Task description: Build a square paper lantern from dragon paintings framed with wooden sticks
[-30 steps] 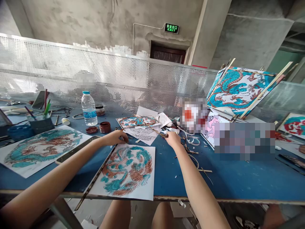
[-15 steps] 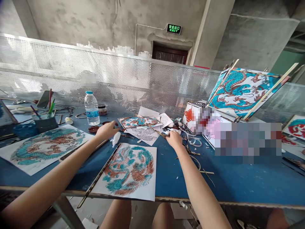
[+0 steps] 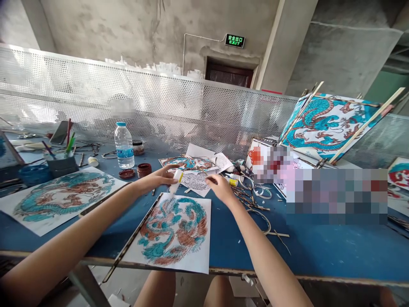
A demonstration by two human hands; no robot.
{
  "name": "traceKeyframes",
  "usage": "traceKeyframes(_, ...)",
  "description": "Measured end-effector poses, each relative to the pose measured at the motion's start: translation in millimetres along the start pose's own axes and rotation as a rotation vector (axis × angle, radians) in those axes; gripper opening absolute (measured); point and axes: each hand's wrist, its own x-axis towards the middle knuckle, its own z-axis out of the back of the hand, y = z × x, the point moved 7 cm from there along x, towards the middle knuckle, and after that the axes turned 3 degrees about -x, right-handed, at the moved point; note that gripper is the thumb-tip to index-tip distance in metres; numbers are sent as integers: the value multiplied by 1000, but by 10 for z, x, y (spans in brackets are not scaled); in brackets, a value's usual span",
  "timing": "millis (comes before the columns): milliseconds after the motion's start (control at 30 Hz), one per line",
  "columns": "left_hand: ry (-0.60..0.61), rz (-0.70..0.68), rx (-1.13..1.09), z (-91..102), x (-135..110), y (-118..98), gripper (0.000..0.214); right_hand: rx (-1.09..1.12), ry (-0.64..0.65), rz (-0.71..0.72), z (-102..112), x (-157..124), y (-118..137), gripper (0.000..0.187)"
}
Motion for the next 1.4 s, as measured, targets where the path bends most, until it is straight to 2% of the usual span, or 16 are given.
traceKeyframes(100, 113, -13, -149, -282, -21, 33, 84, 461, 187, 187, -265, -118, 427, 39)
traceKeyframes(167, 124, -24, -204, -396, -21, 75, 87, 596, 251, 208, -376, -191, 585, 44)
traceKeyframes(267, 127, -51, -238, -476, -13, 116, 91, 587, 178, 176, -390, -218, 628, 44)
traceKeyframes(400, 182, -70, -297, -497, -11, 95, 87, 494, 48, 217, -270, -201, 622, 38)
traceKeyframes(500, 192, -81, -335, -436, 7, 51, 84, 470, 3, 213, -160, -194, 618, 36)
traceKeyframes(567, 135, -104, -321, -339, 37, 33, 81, 524, -52, 171, -44, -210, 594, 39)
traceKeyframes(633, 29, -103, -185, -212, 70, 57, 71, 625, -92, 102, 69, -275, 554, 45)
traceKeyframes(733, -143, 4, 394, -40, 83, 160, 46, 715, -50, -39, 132, -520, 497, 54)
traceKeyframes(800, -211, 57, 727, 23, 64, 191, 34, 715, 21, -121, 114, -774, 483, 45)
traceKeyframes(833, -224, 62, 811, 29, 54, 195, 31, 708, 52, -147, 102, -910, 487, 40)
traceKeyframes(933, -210, 49, 872, -2, 34, 197, 33, 663, 77, -184, 100, -1258, 518, 30)
traceKeyframes(1033, -180, 58, 936, -31, 22, 198, 38, 620, 71, -194, 116, -1451, 583, 26)
traceKeyframes(1233, -103, 96, 1067, -56, 5, 219, 45, 608, 33, -174, 174, -1544, 733, 21)
traceKeyframes(1400, -86, 107, 1071, -58, 11, 228, 46, 626, 42, -156, 178, -1533, 758, 21)
